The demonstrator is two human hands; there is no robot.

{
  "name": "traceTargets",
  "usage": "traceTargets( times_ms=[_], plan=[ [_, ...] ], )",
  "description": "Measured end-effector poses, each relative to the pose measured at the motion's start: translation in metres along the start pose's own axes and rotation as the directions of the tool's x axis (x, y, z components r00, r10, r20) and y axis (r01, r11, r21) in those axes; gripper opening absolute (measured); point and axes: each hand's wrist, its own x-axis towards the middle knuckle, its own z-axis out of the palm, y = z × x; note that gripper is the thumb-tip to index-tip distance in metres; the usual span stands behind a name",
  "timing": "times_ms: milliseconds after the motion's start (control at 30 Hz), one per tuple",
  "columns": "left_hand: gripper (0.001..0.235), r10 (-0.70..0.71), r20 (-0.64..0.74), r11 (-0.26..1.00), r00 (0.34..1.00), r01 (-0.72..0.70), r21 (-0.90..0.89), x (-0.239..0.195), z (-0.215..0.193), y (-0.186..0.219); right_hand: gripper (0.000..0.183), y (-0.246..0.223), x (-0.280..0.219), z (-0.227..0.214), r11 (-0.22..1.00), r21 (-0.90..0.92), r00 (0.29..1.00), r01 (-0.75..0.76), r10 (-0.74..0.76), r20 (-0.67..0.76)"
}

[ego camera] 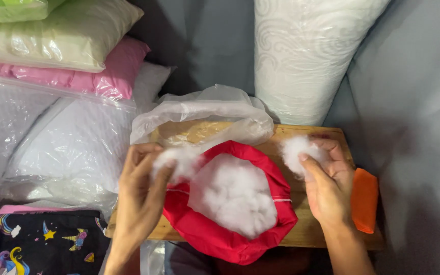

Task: The person takes handfuls of white cotton from a large plastic bag and places them into a red fabric pouch. They use both hands to fluff and arrange the cotton inside the pouch, which rests on a low wooden table.

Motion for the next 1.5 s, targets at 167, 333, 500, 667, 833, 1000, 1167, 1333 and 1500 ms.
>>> traceTargets(
  times_ms=[167,333,500,667,833,1000,1167,1333,1500],
  plan=[
    [0.028,0.073,0.308,0.987,0.949,-0.112,0.111,0.006,0.028,0.010,0.029,0.006,-0.013,0.011,0.996,-0.046,0.995,-0.078,0.081,0.060],
    [0.025,-0.174,0.428,0.774,0.887,-0.145,0.617,-0.002,0.067,-0.019,0.029,0.006,-0.014,0.015,0.995,-0.032,0.988,-0.094,0.097,0.124],
    [0.023,0.334,0.338,0.657,0.880,-0.475,0.586,-0.009,0.062,-0.011,0.032,0.004,-0.010,0.015,0.984,-0.175,0.989,-0.040,0.063,0.130],
    [0.014,0.268,0.565,0.534,0.780,-0.608,0.587,-0.023,0.083,-0.056,0.045,0.005,-0.006,0.022,0.971,-0.239,0.995,-0.016,0.038,0.090],
    [0.021,-0.070,0.710,0.391,0.701,-0.636,0.666,-0.045,0.121,-0.126,0.042,0.016,0.001,0.026,0.984,-0.178,0.999,0.027,-0.019,0.050],
    [0.023,0.104,0.736,0.401,0.669,-0.705,0.585,-0.019,0.092,-0.086,0.022,0.024,0.000,0.030,0.897,-0.424,0.986,0.123,-0.063,0.152],
    [0.025,0.057,0.393,0.686,0.918,-0.322,0.653,0.021,0.052,-0.014,0.029,0.027,0.005,0.026,0.860,-0.452,0.960,0.237,-0.136,0.244],
    [0.048,-0.333,0.329,0.631,0.884,-0.051,0.774,0.038,0.035,-0.016,0.036,0.011,-0.006,0.054,0.878,-0.394,0.916,0.270,-0.109,0.386],
    [0.016,-0.204,0.379,0.813,0.902,-0.059,0.579,0.047,0.045,-0.077,0.024,0.007,-0.013,0.087,0.585,-0.495,0.606,0.643,0.006,0.795]
  ],
)
